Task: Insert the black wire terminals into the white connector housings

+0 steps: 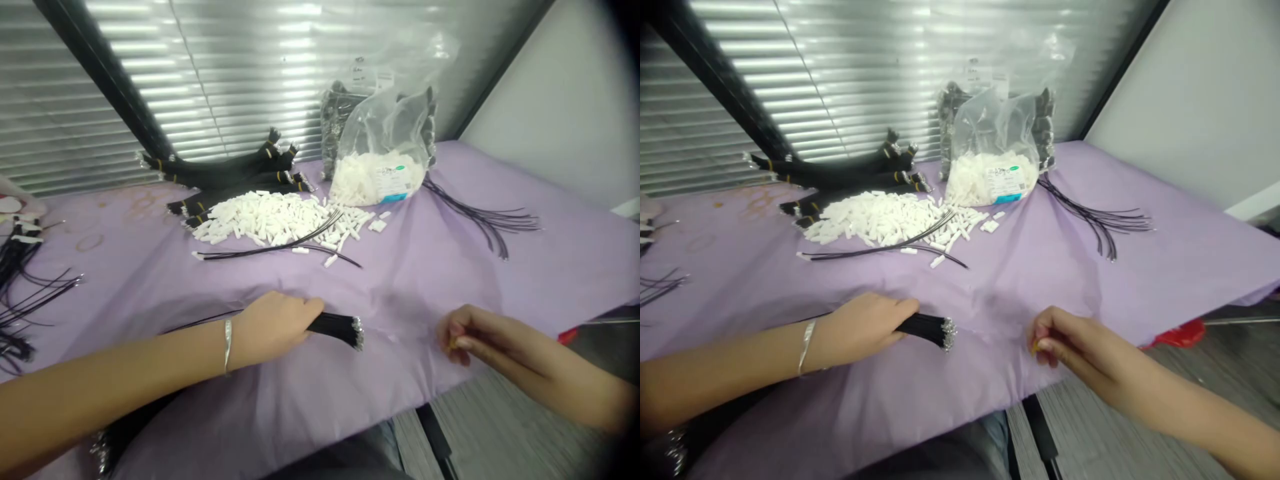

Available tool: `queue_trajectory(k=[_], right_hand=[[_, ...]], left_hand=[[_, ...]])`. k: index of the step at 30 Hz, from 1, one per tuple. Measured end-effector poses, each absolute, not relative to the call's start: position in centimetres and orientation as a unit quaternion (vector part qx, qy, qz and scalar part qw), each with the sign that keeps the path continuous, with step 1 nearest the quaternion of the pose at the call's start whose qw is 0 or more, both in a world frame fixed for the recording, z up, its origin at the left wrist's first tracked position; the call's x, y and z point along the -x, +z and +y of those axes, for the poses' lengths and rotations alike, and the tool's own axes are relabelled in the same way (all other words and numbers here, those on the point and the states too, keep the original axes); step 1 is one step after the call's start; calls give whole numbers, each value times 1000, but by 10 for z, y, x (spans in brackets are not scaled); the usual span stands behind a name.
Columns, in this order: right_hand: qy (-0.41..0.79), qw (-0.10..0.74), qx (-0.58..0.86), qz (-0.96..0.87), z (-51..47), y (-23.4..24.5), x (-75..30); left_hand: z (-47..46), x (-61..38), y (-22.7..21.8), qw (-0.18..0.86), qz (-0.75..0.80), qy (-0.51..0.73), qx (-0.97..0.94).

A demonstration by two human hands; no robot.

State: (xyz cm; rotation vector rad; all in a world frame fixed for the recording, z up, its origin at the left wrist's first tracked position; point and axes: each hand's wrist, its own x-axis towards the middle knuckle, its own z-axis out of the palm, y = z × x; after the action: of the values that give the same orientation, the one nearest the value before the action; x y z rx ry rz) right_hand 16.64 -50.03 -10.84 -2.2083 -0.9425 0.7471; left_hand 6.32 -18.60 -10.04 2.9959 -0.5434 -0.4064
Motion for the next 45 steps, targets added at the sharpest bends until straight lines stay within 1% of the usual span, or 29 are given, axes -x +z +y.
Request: queue_trajectory(k=[3,7,13,17,21,22,23,26,28,29,31,33,35,36,37,38,39,40,42,43,45], right_hand=[[342,311,809,-365,-496,-102,-169],[311,329,817,-357,-483,-109,-171],[264,343,837,-335,-481,-125,-176],[226,354,843,-335,-479,-116,-178],[175,380,805,-420,-450,-96,-174],[161,392,790,-444,-438,-90,-172],[162,403,772,-464,-425,-85,-170],[200,478,721,-460,-382,-73,-163],[198,513,693,-465,-354,-72,-158],[196,521,681,-475,-341,-73,-156],[196,521,665,-498,-318,-77,-151],[190,504,662,-521,-301,-81,-146],[180,468,667,-552,-292,-82,-143],[179,439,670,-572,-292,-81,-142],[183,405,671,-594,-293,-80,-141],[186,370,671,-615,-297,-79,-140],[186,335,672,-634,-303,-77,-139],[180,302,675,-649,-310,-75,-137],[151,241,689,-667,-327,-71,-131],[143,205,689,-680,-337,-70,-127],[135,141,679,-708,-359,-72,-118]], left_hand=[[-192,-69,-85,28,-194,-135,-971],[-205,-87,-74,53,-203,-132,-969],[-206,-103,-93,81,-179,-129,-972],[-200,-96,-99,99,-207,-109,-967],[-197,-88,-89,128,-224,-37,-965],[-196,-86,-85,158,-221,-26,-962],[-194,-84,-81,213,-212,-26,-954],[-187,-73,-72,481,-133,-73,-863],[-179,-63,-72,626,-60,-84,-773],[-175,-57,-74,667,-26,-78,-741],[-163,-44,-78,697,35,-61,-713],[-142,-32,-81,684,81,-53,-723],[-110,-24,-78,620,106,-34,-777],[-89,-22,-74,552,114,-14,-826],[-65,-21,-70,451,147,34,-879],[-40,-22,-65,325,201,90,-920],[-15,-23,-61,273,239,116,-925],[8,-25,-58,242,270,132,-923],[43,-25,-57,183,311,121,-925],[51,-22,-58,96,303,113,-941],[48,-9,-64,62,307,107,-944]])
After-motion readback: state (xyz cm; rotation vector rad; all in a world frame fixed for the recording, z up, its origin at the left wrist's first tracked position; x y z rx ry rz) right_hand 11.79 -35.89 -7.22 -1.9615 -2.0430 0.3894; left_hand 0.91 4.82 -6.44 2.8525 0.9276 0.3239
